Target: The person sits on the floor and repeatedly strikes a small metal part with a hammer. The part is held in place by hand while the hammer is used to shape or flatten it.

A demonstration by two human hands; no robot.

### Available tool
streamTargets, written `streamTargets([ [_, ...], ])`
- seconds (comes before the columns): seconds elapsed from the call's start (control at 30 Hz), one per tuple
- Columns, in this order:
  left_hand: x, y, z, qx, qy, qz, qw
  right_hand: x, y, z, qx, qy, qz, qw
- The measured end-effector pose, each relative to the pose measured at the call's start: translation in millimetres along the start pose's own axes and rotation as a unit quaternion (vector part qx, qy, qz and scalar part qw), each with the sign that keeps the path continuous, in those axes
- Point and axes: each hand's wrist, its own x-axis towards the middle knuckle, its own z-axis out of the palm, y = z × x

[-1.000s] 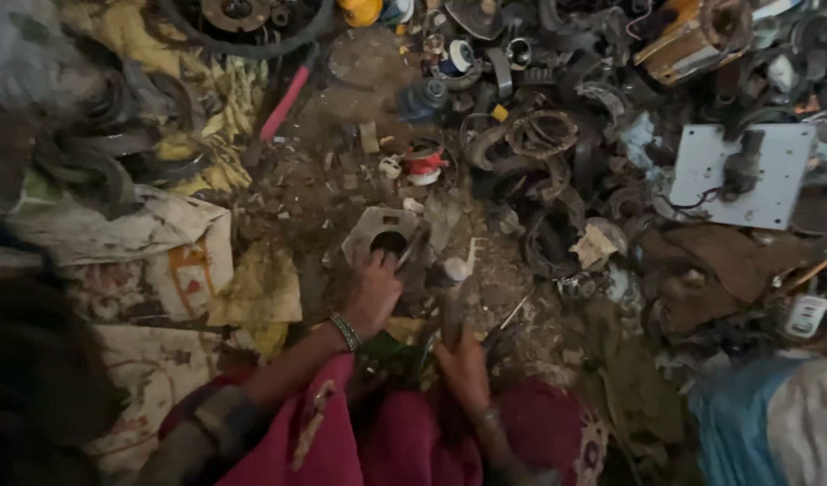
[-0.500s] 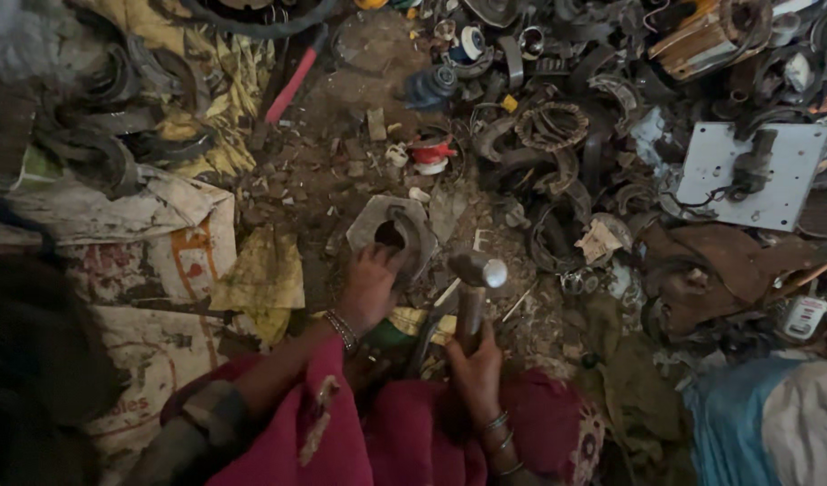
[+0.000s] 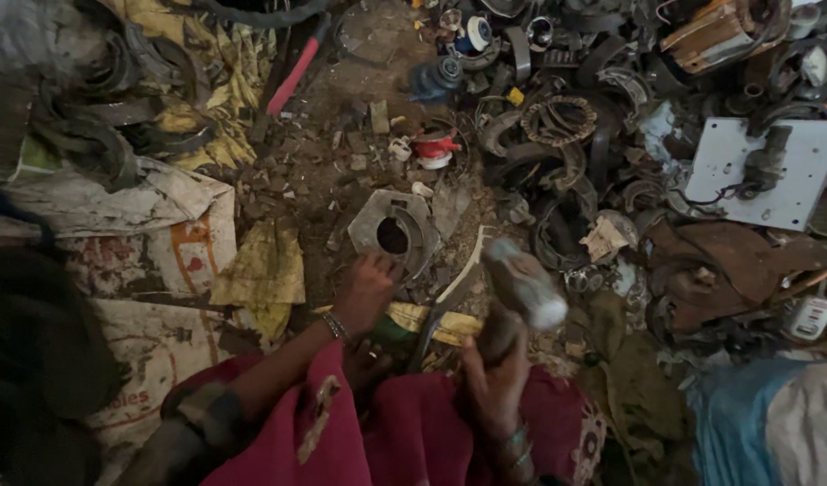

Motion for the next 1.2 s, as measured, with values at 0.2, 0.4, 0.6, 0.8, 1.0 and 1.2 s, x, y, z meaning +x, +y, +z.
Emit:
streamTargets([
  [0.2, 7.1, 9.1, 9.5, -0.053, 0.040, -0.039, 0.997, 7.4, 32.7, 27.3, -0.135, -0.139, 0.098, 0.976],
  [0.4, 7.3, -0.2, 7.6, -0.021, 0.040, -0.017, 0.999, 7.9, -13.4, -0.3, -0.054, -0.034, 0.117, 0.991],
  [0.6, 13.5, -4.3, -4.5, -0.041, 0.020, 0.027, 0.999, -3.2, -57.4, -35.3, 0.097, 0.054, -0.067, 0.992],
  [0.8, 10.4, 1.4, 15.7, -0.013, -0.092, -0.004, 0.996, 3.3, 18.9, 18.1, -0.160, -0.082, -0.124, 0.976],
  [1.0, 10.8, -8.5, 26.4, -0.040, 0.050, 0.002, 0.998, 13.3, 22.1, 10.4, -0.169, -0.113, 0.127, 0.971],
  [1.2, 15.2, 0.1, 12.3, 0.019, 0.024, -0.011, 0.999, 13.1, -60.7, -37.6, 0.064, 0.064, 0.053, 0.994],
])
